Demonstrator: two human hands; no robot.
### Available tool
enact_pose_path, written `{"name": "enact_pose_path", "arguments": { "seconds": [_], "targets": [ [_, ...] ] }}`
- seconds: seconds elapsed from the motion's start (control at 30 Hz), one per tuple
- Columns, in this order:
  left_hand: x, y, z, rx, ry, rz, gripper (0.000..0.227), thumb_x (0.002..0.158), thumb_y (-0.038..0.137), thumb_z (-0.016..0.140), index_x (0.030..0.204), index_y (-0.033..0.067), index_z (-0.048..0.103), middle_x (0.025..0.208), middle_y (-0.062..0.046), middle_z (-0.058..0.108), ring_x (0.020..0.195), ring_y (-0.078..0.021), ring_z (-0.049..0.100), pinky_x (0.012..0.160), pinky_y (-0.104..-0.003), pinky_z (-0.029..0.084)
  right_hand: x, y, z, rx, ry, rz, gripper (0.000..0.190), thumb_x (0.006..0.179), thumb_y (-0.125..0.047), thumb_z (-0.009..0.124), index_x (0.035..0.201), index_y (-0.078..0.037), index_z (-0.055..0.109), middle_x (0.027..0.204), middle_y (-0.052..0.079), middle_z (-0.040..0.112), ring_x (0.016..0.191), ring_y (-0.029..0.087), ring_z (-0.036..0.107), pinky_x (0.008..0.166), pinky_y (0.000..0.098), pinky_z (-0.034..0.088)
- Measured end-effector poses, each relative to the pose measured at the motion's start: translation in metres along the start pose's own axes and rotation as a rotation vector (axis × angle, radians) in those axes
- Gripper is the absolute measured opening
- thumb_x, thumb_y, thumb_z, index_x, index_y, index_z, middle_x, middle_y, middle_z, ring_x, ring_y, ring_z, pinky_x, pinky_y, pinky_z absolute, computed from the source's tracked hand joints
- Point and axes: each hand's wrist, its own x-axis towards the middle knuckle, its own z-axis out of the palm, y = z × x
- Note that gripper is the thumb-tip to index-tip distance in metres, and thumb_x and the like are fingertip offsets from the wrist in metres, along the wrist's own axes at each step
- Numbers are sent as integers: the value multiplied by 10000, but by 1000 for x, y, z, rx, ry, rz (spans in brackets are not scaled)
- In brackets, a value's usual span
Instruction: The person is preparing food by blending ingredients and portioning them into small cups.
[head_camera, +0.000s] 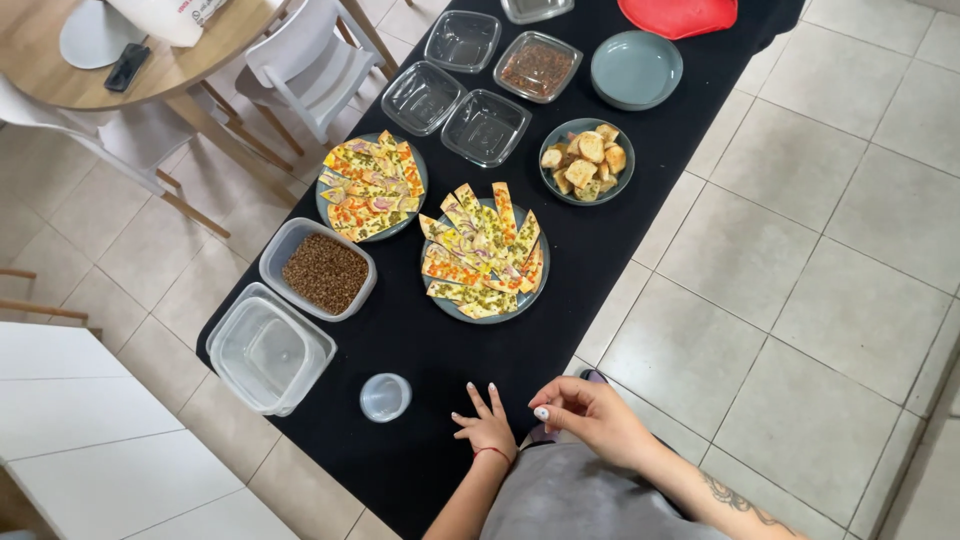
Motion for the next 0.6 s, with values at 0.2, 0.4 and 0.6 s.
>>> {"name": "enact_pose_path", "arguments": {
  "seconds": [0.2, 0.4, 0.6],
  "targets": [
    [-52, -81, -120, -427, -201, 271, 964, 836, 536, 763, 1626, 301, 264, 1721, -201, 137, 1363, -377, 543, 1158, -575, 367, 2, -5, 2, -69, -17, 23, 183, 930, -189, 717, 1027, -37, 739, 786, -10, 700, 724, 53, 635, 666, 223, 518],
    [-70, -193, -177, -620, 345, -291, 1102, 647, 432, 944, 1530, 339, 291, 1610, 15, 263, 1499, -287, 285, 1077, -727, 271, 3, -16, 3, -139, -28, 59, 169, 930, -196, 718, 1020, -56, 748, 792, -16, 702, 733, 51, 629, 669, 228, 502],
    [-21, -231, -97, -1092, 104, -211, 1003, 619, 293, 883, 1485, 314, 375, 1513, -57, 410, 1255, -332, 626, 997, -486, 566, 7, -12, 3, -138, -68, 21, 170, 922, -171, 703, 1038, -58, 754, 834, -22, 737, 768, 59, 642, 727, 239, 526]
  ]
}}
